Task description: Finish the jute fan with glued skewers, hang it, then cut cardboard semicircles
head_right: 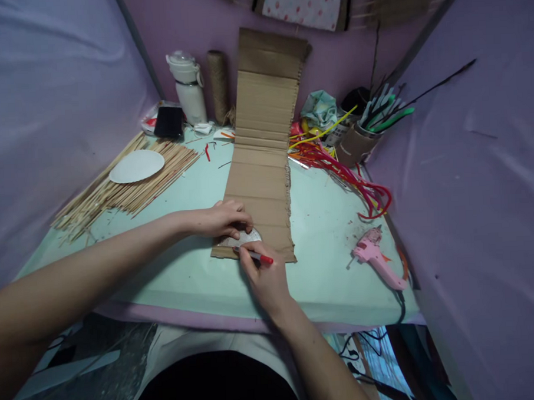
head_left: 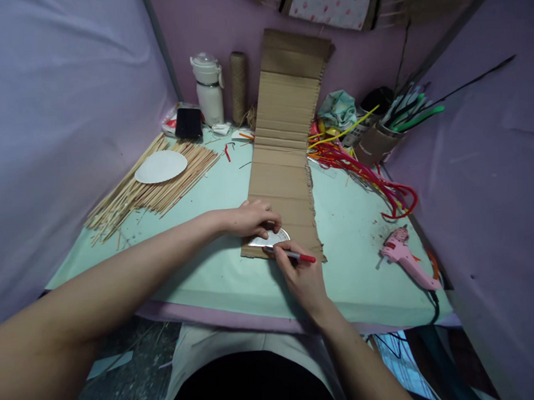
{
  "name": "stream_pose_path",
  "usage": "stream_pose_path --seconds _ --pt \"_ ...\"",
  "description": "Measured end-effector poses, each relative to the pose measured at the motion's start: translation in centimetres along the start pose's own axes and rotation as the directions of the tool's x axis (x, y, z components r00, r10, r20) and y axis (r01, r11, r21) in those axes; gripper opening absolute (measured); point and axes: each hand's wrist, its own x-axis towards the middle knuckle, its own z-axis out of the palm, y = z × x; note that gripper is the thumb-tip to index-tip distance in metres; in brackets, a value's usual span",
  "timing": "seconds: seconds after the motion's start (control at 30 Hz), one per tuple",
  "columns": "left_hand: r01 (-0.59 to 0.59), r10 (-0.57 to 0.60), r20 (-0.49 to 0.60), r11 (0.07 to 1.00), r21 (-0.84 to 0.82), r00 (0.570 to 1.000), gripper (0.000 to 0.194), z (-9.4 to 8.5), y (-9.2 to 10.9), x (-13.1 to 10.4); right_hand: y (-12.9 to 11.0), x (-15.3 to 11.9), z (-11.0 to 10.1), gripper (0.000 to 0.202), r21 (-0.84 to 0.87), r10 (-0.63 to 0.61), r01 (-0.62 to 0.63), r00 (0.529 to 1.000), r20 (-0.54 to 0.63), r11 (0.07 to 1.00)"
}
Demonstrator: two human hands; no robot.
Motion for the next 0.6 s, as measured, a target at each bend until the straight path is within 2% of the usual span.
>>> stream_pose_path --seconds 0.6 --pt "-0.006 0.006 0.013 1.000 -0.007 1.000 0.017 -0.1 0.0 0.0 1.2 -0.6 -2.4 0.026 -0.047 0.026 -0.031 0.995 -0.101 0.998"
